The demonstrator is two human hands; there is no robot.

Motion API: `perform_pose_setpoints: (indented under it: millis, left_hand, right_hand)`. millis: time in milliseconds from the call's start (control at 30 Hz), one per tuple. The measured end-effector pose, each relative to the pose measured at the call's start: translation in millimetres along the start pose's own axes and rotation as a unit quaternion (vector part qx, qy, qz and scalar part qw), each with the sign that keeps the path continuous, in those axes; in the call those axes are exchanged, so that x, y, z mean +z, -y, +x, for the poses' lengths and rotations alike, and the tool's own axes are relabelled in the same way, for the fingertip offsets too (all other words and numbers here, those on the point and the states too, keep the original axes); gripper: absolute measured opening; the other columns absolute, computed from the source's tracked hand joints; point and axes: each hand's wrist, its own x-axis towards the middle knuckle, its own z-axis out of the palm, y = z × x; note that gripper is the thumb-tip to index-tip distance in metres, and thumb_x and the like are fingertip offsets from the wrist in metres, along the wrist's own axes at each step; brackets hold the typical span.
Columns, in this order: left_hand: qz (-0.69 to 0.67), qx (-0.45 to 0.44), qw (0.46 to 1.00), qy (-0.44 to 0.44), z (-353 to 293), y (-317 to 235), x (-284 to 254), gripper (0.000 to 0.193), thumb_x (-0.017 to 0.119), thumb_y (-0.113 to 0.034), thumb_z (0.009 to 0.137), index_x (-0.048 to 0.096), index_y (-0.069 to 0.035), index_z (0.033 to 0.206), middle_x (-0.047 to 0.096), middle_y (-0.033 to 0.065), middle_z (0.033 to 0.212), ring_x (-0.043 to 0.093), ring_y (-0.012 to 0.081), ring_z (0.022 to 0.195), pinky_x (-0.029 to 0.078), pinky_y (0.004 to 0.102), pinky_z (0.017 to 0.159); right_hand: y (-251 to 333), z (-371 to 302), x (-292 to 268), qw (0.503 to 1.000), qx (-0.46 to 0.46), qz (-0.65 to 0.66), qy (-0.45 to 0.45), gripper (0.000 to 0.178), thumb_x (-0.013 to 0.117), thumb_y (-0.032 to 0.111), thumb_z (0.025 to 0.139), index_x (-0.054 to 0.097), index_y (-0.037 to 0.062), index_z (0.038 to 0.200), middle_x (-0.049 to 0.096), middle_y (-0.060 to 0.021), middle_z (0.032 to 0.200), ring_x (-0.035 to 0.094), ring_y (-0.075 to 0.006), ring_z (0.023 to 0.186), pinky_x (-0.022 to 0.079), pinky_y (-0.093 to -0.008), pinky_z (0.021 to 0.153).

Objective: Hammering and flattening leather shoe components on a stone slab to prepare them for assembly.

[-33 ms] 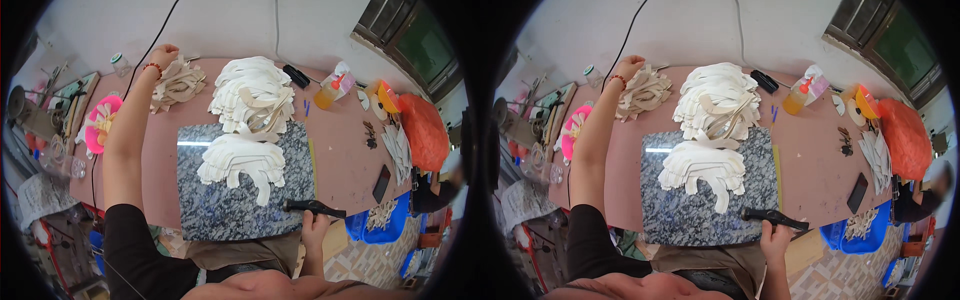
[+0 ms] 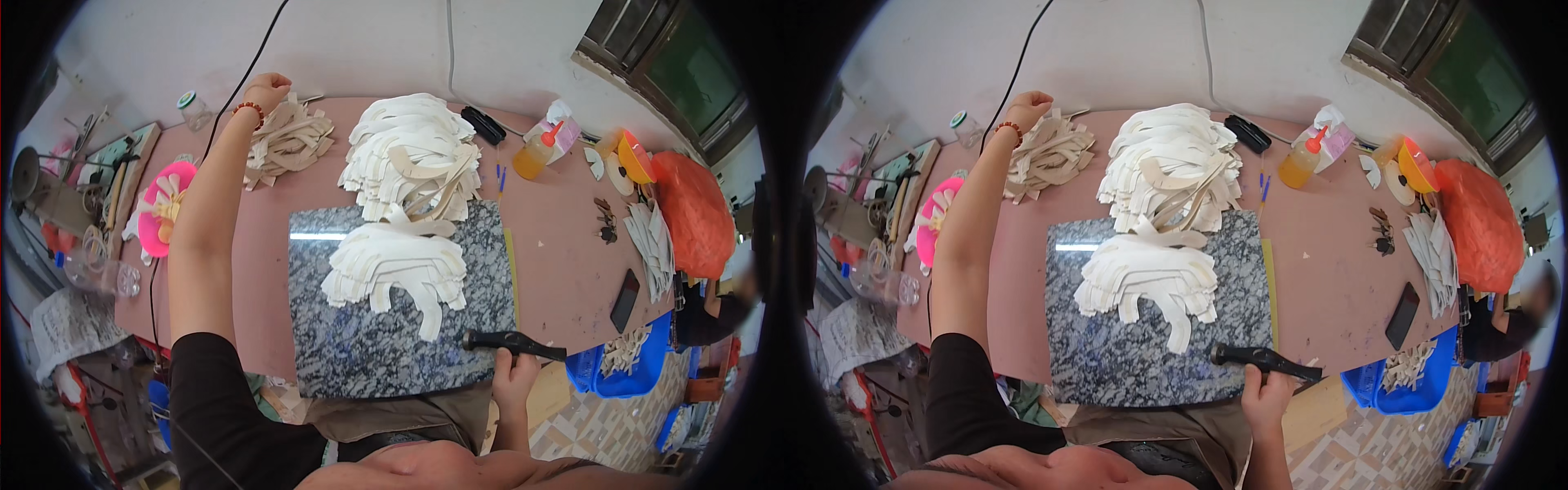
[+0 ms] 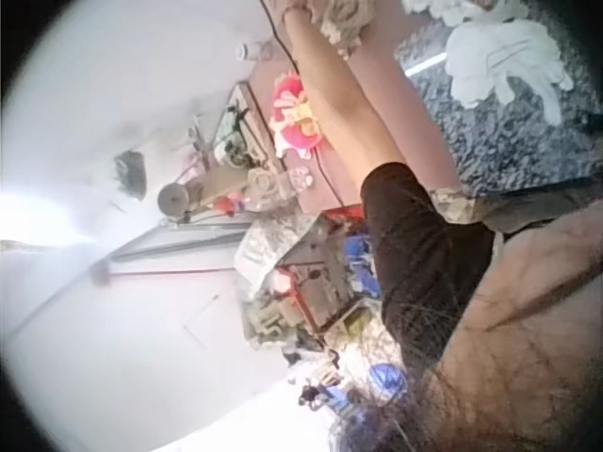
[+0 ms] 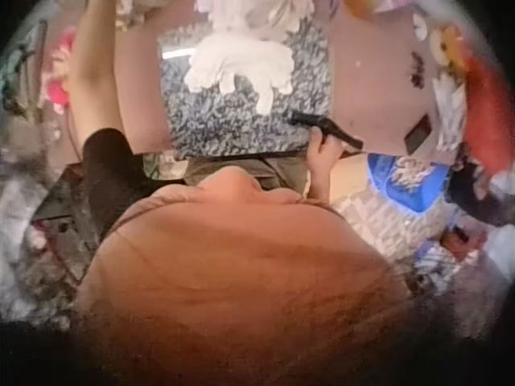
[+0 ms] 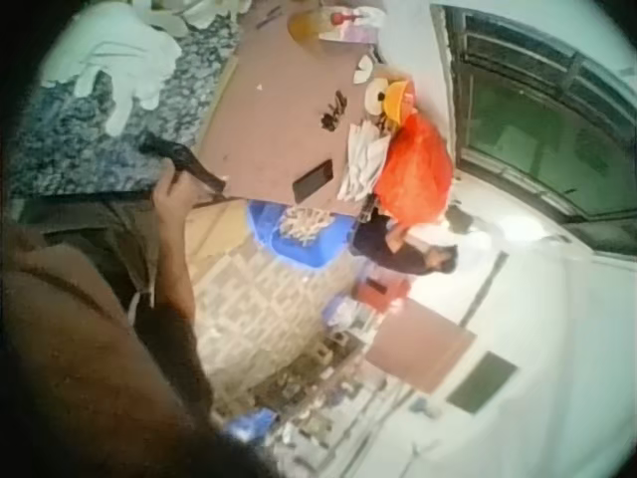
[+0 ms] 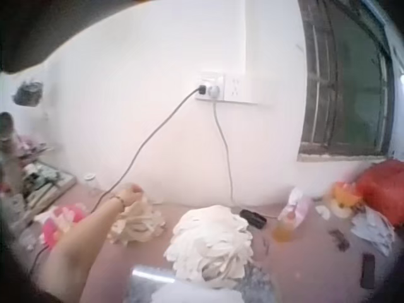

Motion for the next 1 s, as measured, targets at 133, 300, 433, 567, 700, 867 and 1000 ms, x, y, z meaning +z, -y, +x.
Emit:
perform_pose_setpoints:
  millis: [133, 300, 433, 567, 700, 867, 1000]
  left_hand:
    - [0.082, 0.013, 0.996, 0.013, 44, 4, 11, 0.027, 0.072, -0.020, 0.094, 0.080, -0.007, 0.116, 0.080, 0.0110, 0.112, 0.075, 0.0218, 0.104, 0.057, 0.0351, 0.095]
    - [0.234, 0.000, 0.962, 0.141, 63, -14, 37, 0.027, 0.071, -0.018, 0.092, 0.080, -0.006, 0.115, 0.079, 0.0159, 0.115, 0.076, 0.0288, 0.103, 0.059, 0.0397, 0.093]
    - [0.367, -0.034, 0.923, 0.112, 72, -5, 64, 0.027, 0.071, -0.018, 0.093, 0.081, -0.009, 0.116, 0.078, 0.0190, 0.115, 0.075, 0.0355, 0.106, 0.060, 0.0432, 0.094]
    - [0.359, -0.078, 0.928, 0.066, 71, -1, 70, 0.027, 0.070, -0.019, 0.096, 0.079, -0.009, 0.119, 0.078, 0.0173, 0.115, 0.074, 0.0355, 0.111, 0.059, 0.0412, 0.098]
    - [0.203, 0.003, 0.978, -0.052, 68, -1, 37, 0.029, 0.064, -0.023, 0.100, 0.077, -0.012, 0.124, 0.078, 0.0154, 0.114, 0.074, 0.0351, 0.110, 0.058, 0.0423, 0.097]
    - [0.118, 0.091, 0.976, -0.159, 38, -53, -6, 0.029, 0.058, -0.027, 0.106, 0.073, -0.010, 0.124, 0.079, 0.0156, 0.105, 0.075, 0.0339, 0.098, 0.057, 0.0441, 0.086]
    - [0.180, 0.153, 0.965, -0.113, -6, -76, -30, 0.032, 0.052, -0.028, 0.105, 0.073, -0.012, 0.125, 0.076, 0.0205, 0.107, 0.072, 0.0412, 0.103, 0.057, 0.0484, 0.091]
  right_hand:
    - [-10, -3, 3, 0.970, -0.200, -0.109, -0.079, 0.023, 0.061, 0.018, 0.096, 0.068, -0.0007, 0.107, 0.062, -0.0137, 0.074, 0.060, -0.0354, 0.065, 0.047, -0.0437, 0.065]
    - [-13, -14, -7, 0.999, -0.019, -0.033, 0.018, 0.024, 0.067, 0.013, 0.087, 0.068, -0.0020, 0.106, 0.067, -0.0184, 0.087, 0.066, -0.0398, 0.077, 0.052, -0.0450, 0.072]
    - [-6, -12, -10, 0.998, -0.053, -0.012, 0.021, 0.025, 0.065, 0.013, 0.088, 0.067, -0.0038, 0.106, 0.067, -0.0174, 0.089, 0.067, -0.0350, 0.077, 0.053, -0.0415, 0.072]
    - [-4, -14, -11, 0.999, -0.012, 0.010, 0.028, 0.026, 0.064, 0.014, 0.089, 0.067, -0.0049, 0.107, 0.068, -0.0177, 0.092, 0.067, -0.0342, 0.079, 0.053, -0.0409, 0.073]
    - [3, -9, -10, 0.999, -0.041, 0.005, 0.024, 0.026, 0.063, 0.013, 0.089, 0.067, -0.0056, 0.107, 0.069, -0.0183, 0.093, 0.067, -0.0338, 0.080, 0.054, -0.0403, 0.075]
    - [-8, -5, -9, 0.999, -0.003, 0.012, 0.041, 0.026, 0.063, 0.011, 0.089, 0.066, -0.0060, 0.107, 0.069, -0.0189, 0.094, 0.068, -0.0347, 0.081, 0.054, -0.0409, 0.077]
    - [-14, -9, -8, 0.995, -0.092, -0.019, -0.022, 0.022, 0.058, 0.014, 0.096, 0.066, -0.0042, 0.105, 0.054, -0.0043, 0.066, 0.051, -0.0146, 0.059, 0.040, -0.0320, 0.056]
